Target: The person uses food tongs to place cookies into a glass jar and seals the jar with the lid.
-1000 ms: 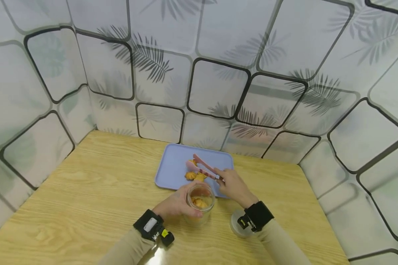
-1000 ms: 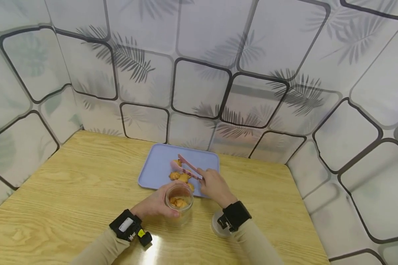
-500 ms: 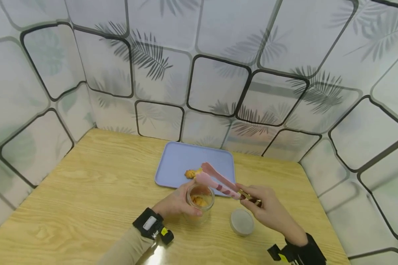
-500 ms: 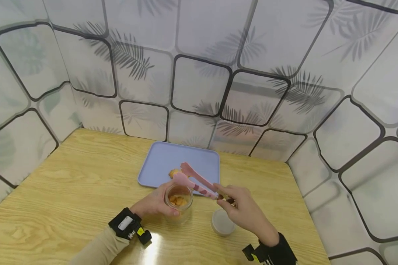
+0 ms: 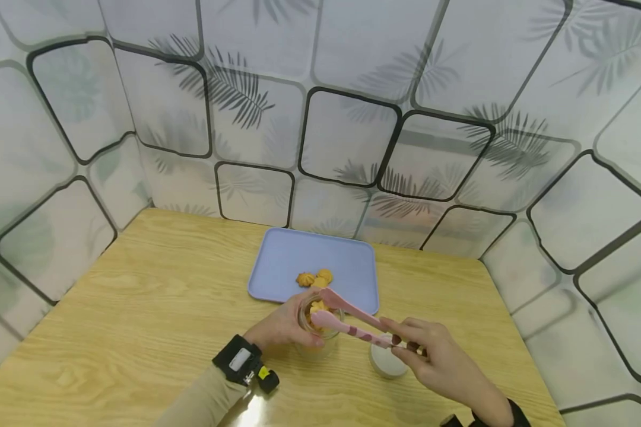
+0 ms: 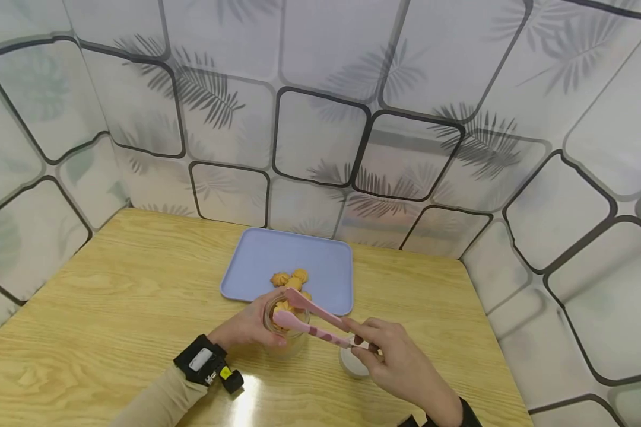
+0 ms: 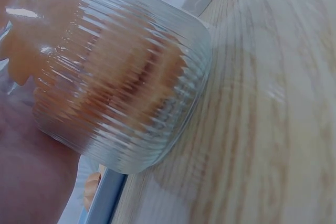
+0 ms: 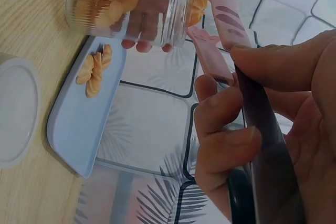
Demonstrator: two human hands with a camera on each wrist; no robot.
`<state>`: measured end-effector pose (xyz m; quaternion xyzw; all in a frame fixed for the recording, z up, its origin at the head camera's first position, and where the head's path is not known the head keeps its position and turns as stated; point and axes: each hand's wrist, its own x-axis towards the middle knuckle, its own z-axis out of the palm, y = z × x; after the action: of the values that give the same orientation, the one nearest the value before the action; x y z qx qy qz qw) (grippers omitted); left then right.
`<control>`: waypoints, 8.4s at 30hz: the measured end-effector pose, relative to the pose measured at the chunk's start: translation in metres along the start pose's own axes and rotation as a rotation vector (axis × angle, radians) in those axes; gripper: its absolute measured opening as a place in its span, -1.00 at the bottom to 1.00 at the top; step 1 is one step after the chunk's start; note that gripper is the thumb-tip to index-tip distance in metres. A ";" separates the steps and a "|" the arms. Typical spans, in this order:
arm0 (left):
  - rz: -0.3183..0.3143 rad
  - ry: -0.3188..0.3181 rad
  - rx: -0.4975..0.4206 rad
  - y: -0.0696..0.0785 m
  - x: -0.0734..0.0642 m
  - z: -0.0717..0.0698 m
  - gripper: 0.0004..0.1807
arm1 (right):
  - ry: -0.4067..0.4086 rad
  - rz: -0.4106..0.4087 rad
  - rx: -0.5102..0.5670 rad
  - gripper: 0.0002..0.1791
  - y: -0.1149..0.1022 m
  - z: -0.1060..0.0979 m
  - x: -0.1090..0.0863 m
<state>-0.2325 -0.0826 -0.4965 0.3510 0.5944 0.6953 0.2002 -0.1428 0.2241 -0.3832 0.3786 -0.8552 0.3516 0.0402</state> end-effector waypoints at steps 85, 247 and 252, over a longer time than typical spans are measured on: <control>0.085 -0.016 0.041 -0.007 0.004 -0.002 -0.21 | -0.097 0.373 -0.331 -0.45 0.062 0.063 0.033; 0.072 -0.048 -0.117 -0.006 0.003 -0.001 -0.22 | -0.074 0.247 -0.064 -0.61 -0.010 0.019 0.009; 0.068 -0.041 -0.099 -0.004 0.004 -0.001 -0.21 | -0.078 0.251 -0.072 -0.60 -0.011 0.019 0.008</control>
<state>-0.2365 -0.0797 -0.4999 0.3746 0.5427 0.7230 0.2057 -0.1374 0.2017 -0.3881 0.2801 -0.9089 0.3080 -0.0238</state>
